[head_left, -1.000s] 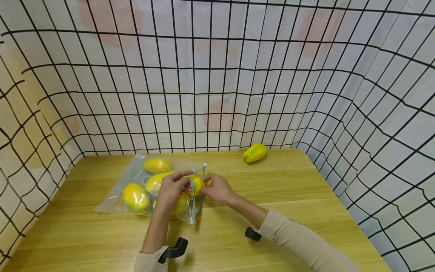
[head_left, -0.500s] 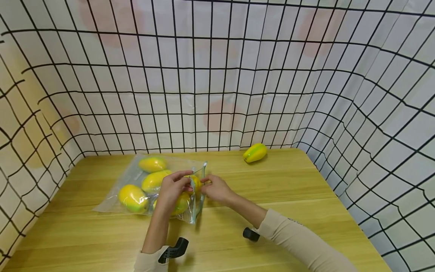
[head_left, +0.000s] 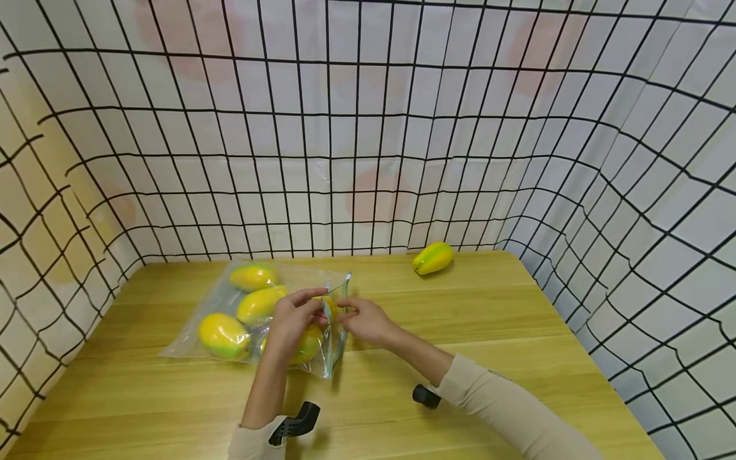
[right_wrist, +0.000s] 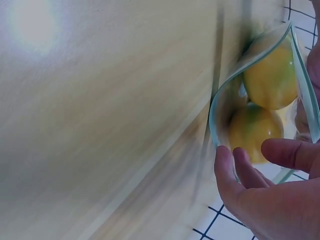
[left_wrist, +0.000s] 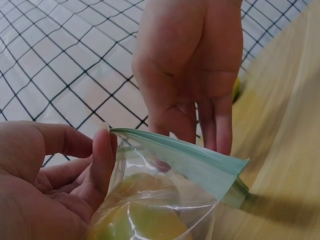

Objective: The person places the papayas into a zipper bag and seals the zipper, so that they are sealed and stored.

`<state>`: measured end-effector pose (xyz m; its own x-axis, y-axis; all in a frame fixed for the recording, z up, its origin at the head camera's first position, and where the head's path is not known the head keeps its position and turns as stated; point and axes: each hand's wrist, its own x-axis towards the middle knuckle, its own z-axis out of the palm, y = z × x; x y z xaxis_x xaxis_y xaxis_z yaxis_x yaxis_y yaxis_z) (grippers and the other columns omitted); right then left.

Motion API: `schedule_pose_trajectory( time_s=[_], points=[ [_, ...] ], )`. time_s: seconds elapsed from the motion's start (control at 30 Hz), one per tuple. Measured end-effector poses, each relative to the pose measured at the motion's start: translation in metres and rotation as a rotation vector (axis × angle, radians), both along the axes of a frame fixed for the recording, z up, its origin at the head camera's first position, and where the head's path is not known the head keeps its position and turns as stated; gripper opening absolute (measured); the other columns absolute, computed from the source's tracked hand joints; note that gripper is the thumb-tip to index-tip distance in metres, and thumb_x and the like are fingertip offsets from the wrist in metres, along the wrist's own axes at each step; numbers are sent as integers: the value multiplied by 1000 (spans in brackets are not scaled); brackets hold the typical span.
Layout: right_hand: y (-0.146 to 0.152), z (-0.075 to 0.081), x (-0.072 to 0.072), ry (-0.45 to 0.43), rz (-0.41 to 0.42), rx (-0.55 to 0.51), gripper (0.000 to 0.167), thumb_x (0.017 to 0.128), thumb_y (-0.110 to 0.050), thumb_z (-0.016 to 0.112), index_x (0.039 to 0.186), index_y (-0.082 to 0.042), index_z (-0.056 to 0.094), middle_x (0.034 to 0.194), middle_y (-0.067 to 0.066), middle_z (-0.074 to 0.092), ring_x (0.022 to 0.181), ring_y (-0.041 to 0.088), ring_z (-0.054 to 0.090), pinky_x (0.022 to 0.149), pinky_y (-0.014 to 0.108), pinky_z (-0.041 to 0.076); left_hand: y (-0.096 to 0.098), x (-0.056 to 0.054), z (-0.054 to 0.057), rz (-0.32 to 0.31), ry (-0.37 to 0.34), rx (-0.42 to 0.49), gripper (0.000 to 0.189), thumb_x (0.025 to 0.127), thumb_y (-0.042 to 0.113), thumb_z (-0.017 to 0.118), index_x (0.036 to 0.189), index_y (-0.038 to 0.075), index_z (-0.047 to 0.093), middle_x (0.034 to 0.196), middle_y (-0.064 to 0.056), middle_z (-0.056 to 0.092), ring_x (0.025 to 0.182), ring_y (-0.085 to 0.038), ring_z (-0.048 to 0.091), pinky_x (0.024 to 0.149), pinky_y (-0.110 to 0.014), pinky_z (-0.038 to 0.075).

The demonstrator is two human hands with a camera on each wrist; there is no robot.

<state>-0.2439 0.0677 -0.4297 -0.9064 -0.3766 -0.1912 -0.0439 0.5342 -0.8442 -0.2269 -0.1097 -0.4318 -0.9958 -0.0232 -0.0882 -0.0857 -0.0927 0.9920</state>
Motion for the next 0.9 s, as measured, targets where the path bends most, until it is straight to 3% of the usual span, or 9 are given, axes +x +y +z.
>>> schedule_pose_trajectory(
  time_s=[0.17, 0.5, 0.7, 0.9],
  points=[
    [7, 5, -1, 10, -17, -9, 54, 90, -6, 58, 144, -2, 53, 123, 24, 69, 101, 36, 70, 56, 21, 45, 0, -1, -2, 13, 3, -9, 29, 97, 2, 58, 123, -5, 69, 84, -9, 66, 62, -15, 64, 64, -22, 59],
    [28, 17, -8, 125, -75, 108, 56, 92, -16, 69, 145, -7, 54, 108, 11, 74, 97, 29, 71, 72, 33, 57, 0, -1, -2, 14, -8, -17, 30, 97, 3, 59, 123, -5, 69, 86, -10, 66, 63, -16, 64, 65, -23, 60],
    [41, 28, -14, 154, -128, 144, 61, 93, -23, 71, 149, -9, 50, 113, 13, 73, 100, 27, 70, 80, 40, 58, 0, -2, -3, 12, -8, -31, 30, 96, 3, 58, 124, -3, 69, 86, -10, 66, 64, -17, 64, 64, -23, 60],
    [54, 35, -22, 205, -172, 182, 69, 94, -29, 71, 155, -14, 42, 117, 15, 70, 96, 27, 69, 77, 37, 57, -1, -2, -3, 9, -13, -37, 30, 96, 3, 58, 123, -3, 69, 87, -10, 66, 64, -17, 65, 64, -22, 60]
  ],
)
